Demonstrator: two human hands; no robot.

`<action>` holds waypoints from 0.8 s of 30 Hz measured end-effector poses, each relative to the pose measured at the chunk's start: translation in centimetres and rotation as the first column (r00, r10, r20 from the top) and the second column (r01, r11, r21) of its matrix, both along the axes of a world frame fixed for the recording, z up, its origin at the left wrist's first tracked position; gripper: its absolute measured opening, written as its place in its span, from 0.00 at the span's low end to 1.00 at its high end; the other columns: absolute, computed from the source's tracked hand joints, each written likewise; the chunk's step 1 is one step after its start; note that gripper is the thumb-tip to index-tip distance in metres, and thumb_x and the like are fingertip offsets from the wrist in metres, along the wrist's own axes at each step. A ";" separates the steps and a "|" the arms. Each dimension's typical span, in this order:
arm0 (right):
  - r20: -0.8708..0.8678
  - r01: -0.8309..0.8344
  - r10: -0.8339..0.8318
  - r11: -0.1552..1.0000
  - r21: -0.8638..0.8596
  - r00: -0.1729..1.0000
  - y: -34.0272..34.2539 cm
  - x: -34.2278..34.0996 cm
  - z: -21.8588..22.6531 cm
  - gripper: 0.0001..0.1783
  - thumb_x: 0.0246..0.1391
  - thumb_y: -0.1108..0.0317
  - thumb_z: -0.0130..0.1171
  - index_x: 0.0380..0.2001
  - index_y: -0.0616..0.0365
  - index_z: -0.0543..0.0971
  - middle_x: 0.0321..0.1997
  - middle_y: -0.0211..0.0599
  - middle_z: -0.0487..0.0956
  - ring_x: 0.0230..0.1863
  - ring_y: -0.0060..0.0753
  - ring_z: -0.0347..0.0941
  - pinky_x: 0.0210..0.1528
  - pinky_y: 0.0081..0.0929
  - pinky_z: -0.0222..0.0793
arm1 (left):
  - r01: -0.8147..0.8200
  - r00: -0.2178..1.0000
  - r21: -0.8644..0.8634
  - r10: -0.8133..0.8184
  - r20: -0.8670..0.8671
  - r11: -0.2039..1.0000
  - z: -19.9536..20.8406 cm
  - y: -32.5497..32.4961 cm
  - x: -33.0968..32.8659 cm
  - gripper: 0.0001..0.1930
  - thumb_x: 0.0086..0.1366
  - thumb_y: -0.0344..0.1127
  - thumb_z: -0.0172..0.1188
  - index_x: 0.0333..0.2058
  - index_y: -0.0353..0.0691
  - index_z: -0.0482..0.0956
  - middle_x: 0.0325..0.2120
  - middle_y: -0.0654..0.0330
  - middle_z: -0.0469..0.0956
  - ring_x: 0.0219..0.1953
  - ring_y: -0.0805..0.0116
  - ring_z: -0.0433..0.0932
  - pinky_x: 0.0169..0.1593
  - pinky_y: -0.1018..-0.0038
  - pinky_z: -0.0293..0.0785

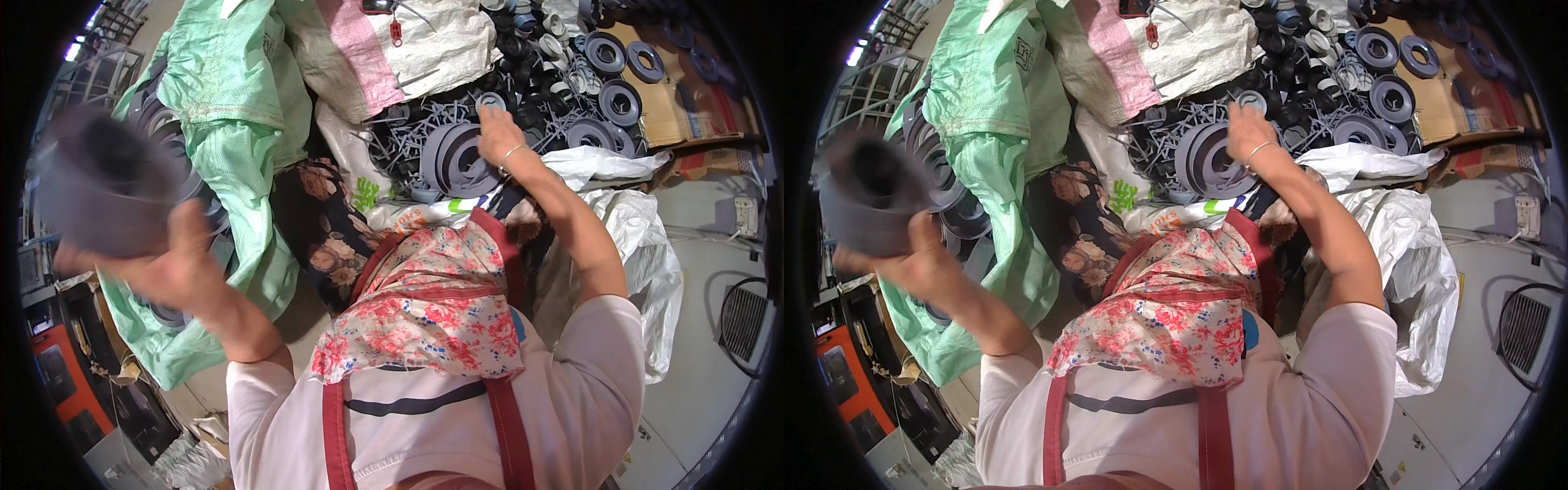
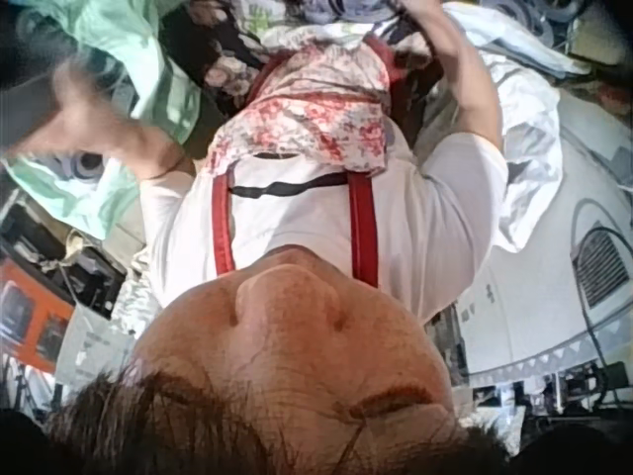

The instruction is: The person inserts smaller white and black plastic components into grey plastic rings by hand and places the finished assemblies into a green storage bag.

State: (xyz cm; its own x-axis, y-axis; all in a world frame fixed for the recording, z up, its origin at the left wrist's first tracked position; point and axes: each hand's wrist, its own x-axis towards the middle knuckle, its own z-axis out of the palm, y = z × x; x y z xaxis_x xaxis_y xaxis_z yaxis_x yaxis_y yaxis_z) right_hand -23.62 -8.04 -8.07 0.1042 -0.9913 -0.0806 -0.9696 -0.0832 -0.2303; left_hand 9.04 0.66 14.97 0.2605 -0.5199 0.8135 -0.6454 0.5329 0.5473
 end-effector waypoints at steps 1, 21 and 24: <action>-0.112 -0.023 0.031 0.997 0.072 0.993 -0.5 -0.8 -1.8 0.16 0.42 0.72 0.52 0.38 0.62 0.69 0.40 0.51 0.73 0.45 0.50 0.69 0.45 0.38 0.67 | -0.009 0.994 -0.225 0.032 0.100 0.974 1.2 0.0 2.4 0.35 0.53 0.35 0.61 0.57 0.38 0.54 0.49 0.49 0.66 0.45 0.61 0.72 0.51 0.73 0.69; -0.174 -0.078 0.107 0.983 0.166 0.979 -9.3 -4.3 -9.0 0.36 0.40 0.58 0.62 0.55 0.48 0.62 0.52 0.48 0.65 0.56 0.49 0.59 0.56 0.38 0.56 | 0.256 0.967 0.847 -0.116 -0.228 0.466 -15.9 -9.1 -6.7 0.30 0.44 0.42 0.68 0.43 0.30 0.69 0.35 0.55 0.75 0.37 0.69 0.74 0.41 0.74 0.70; -0.034 0.059 -0.053 0.980 0.191 0.998 -9.2 -3.1 -7.0 0.38 0.37 0.54 0.63 0.54 0.48 0.63 0.46 0.49 0.69 0.53 0.48 0.63 0.55 0.38 0.60 | 0.604 0.737 0.622 -0.051 -0.674 0.499 -16.9 -8.2 -6.1 0.19 0.57 0.37 0.57 0.43 0.30 0.68 0.36 0.54 0.74 0.37 0.69 0.74 0.41 0.72 0.72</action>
